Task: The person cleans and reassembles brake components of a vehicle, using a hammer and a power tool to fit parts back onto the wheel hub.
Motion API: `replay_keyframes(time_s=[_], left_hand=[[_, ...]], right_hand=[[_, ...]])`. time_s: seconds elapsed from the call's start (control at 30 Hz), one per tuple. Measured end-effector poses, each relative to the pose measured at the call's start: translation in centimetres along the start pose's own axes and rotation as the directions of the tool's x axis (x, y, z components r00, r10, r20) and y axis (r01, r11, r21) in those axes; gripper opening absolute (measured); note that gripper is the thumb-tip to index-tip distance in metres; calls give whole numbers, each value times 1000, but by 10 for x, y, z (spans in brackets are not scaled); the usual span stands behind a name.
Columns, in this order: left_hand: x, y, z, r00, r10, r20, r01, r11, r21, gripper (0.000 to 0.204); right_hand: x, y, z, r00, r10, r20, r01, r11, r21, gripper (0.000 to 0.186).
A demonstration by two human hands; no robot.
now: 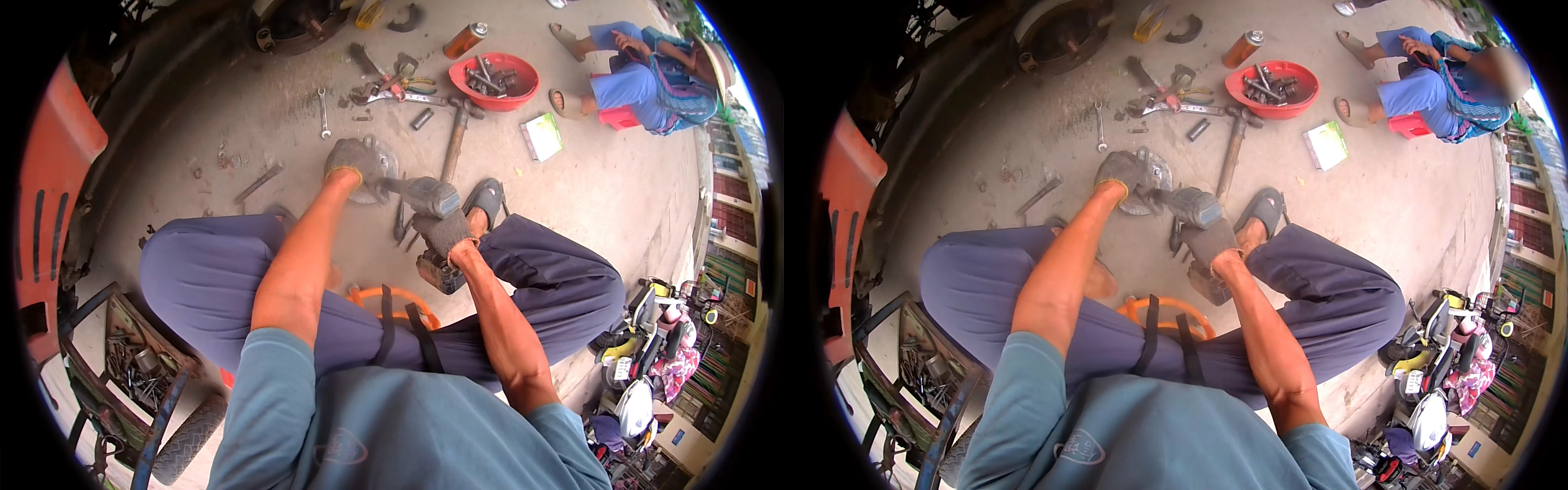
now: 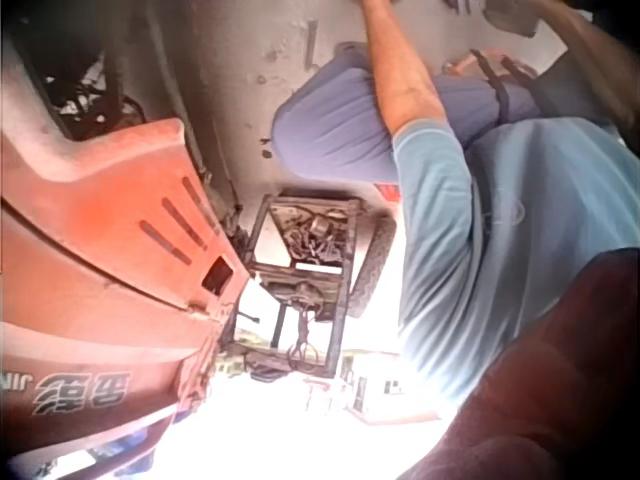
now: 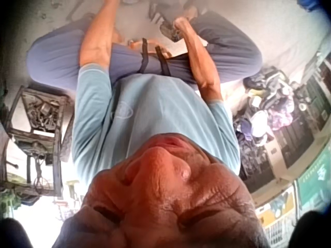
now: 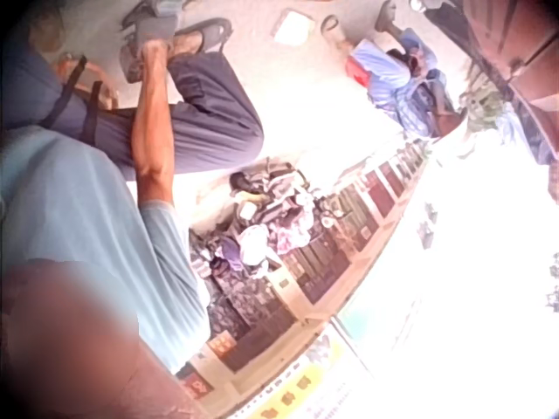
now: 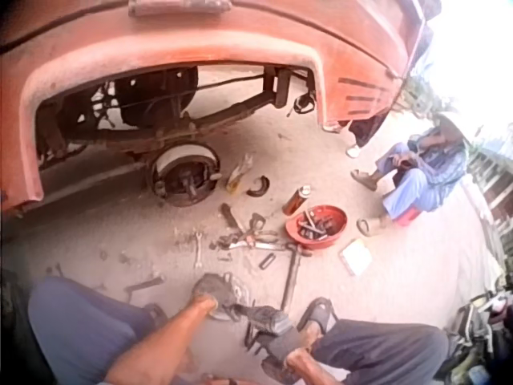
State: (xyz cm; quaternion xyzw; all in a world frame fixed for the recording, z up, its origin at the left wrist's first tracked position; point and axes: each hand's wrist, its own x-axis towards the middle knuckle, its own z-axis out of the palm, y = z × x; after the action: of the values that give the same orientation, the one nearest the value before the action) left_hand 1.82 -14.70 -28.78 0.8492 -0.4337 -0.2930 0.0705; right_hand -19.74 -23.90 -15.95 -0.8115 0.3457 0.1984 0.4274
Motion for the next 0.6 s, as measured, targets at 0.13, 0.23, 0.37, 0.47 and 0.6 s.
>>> replay_keyframes(time_s=[0.13,0.23,0.37,0.47,0.6], left_hand=[[10,-15,15,926,-366,-96,295,858,-420,45],[22,-24,21,920,-389,-40,345,857,-383,48],[24,-34,34,910,-396,-121,314,851,-421,42],[26,-39,29,968,-216,-128,171,940,-294,39],[14,-19,19,964,-203,-169,157,955,-250,32]], right_hand=[[5,45,14,993,39,-112,-24,991,130,32],[4,60,22,991,53,-125,-36,990,136,31],[11,52,29,911,398,-110,-266,769,581,25],[18,52,30,883,468,-46,-279,599,751,18],[37,79,37,904,380,196,-217,13,976,13]])
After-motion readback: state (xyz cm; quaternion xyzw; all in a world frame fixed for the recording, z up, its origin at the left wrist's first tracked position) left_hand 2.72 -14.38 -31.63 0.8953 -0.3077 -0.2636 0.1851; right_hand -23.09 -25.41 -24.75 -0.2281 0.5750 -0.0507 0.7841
